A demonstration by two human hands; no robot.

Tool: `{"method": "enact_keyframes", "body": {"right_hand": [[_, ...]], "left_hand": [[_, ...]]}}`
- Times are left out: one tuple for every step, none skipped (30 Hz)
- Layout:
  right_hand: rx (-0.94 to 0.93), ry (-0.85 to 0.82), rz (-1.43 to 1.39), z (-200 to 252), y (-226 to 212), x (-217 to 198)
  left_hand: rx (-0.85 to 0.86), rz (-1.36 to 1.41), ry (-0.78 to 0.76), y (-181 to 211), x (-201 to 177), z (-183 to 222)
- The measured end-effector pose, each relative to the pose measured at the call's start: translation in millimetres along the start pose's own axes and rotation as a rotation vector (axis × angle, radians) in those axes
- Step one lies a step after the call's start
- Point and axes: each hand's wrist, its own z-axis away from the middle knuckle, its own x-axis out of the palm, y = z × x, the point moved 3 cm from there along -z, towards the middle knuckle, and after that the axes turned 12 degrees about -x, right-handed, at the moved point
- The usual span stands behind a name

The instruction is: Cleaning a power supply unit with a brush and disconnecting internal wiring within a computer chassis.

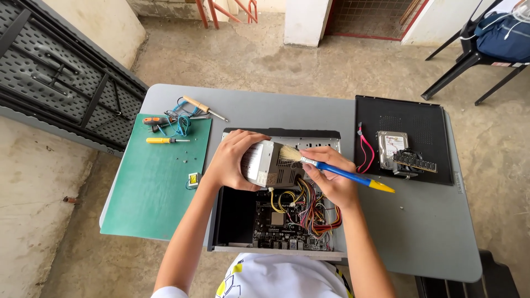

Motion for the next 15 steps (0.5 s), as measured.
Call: {"method": "enact_keyframes", "body": {"right_hand": [[0.004, 0.001, -0.002, 4.4, -1.1, 2.2], [0.017, -0.065, -0.061, 6.1, -0.5, 5.8], [0.031, -0.132, -0.121, 7.8, -0.1, 9.3], [0.03, -0.131, -0.12, 9.8, -1.5, 6.1], [0.074, -0.187, -0.172, 12.6, -1.7, 5.1], [0.12, -0.242, -0.225, 16.8, -2.7, 4.1], [0.123, -0.241, -0.223, 17.4, 2.3, 1.1], [0.093, -0.168, -0.183, 17.0, 7.0, -3.8], [0.063, -0.096, -0.143, 16.8, 11.3, -8.6], [0.062, -0.097, -0.144, 13.4, 10.2, -8.9], [0.04, -0.059, -0.054, 9.9, 8.6, -11.1], [0.02, -0.021, 0.036, 6.5, 6.9, -13.1], [0.02, -0.02, 0.035, 5.7, 7.3, -8.2], [0.015, -0.048, 0.007, 5.7, 7.1, -2.1], [0.01, -0.076, -0.022, 6.0, 7.1, 4.0]], "left_hand": [[-0.003, 0.0, -0.002, -0.7, 0.0, 2.8], [-0.002, 0.003, 0.004, -1.9, -0.9, 2.0], [-0.001, 0.006, 0.011, -3.1, -1.8, 1.1], [0.0, 0.006, 0.011, -4.3, -2.5, 1.8], [-0.009, 0.01, 0.013, -6.0, -3.2, 2.4], [-0.02, 0.016, 0.014, -7.6, -3.2, 4.2], [-0.021, 0.018, 0.012, -8.1, -2.4, 3.4], [-0.021, 0.013, 0.013, -8.7, -2.1, 3.4], [-0.02, 0.009, 0.015, -9.0, -1.9, 3.4], [-0.02, 0.007, 0.016, -7.8, -1.5, 3.2], [-0.015, 0.003, 0.014, -6.2, -0.9, 3.1], [-0.01, -0.001, 0.01, -4.8, -0.4, 2.9], [-0.01, -0.002, 0.01, -3.1, -0.7, 2.0], [-0.01, -0.004, 0.001, -1.3, -0.3, 1.8], [-0.01, -0.005, -0.008, 0.3, 0.2, 1.8]]}}
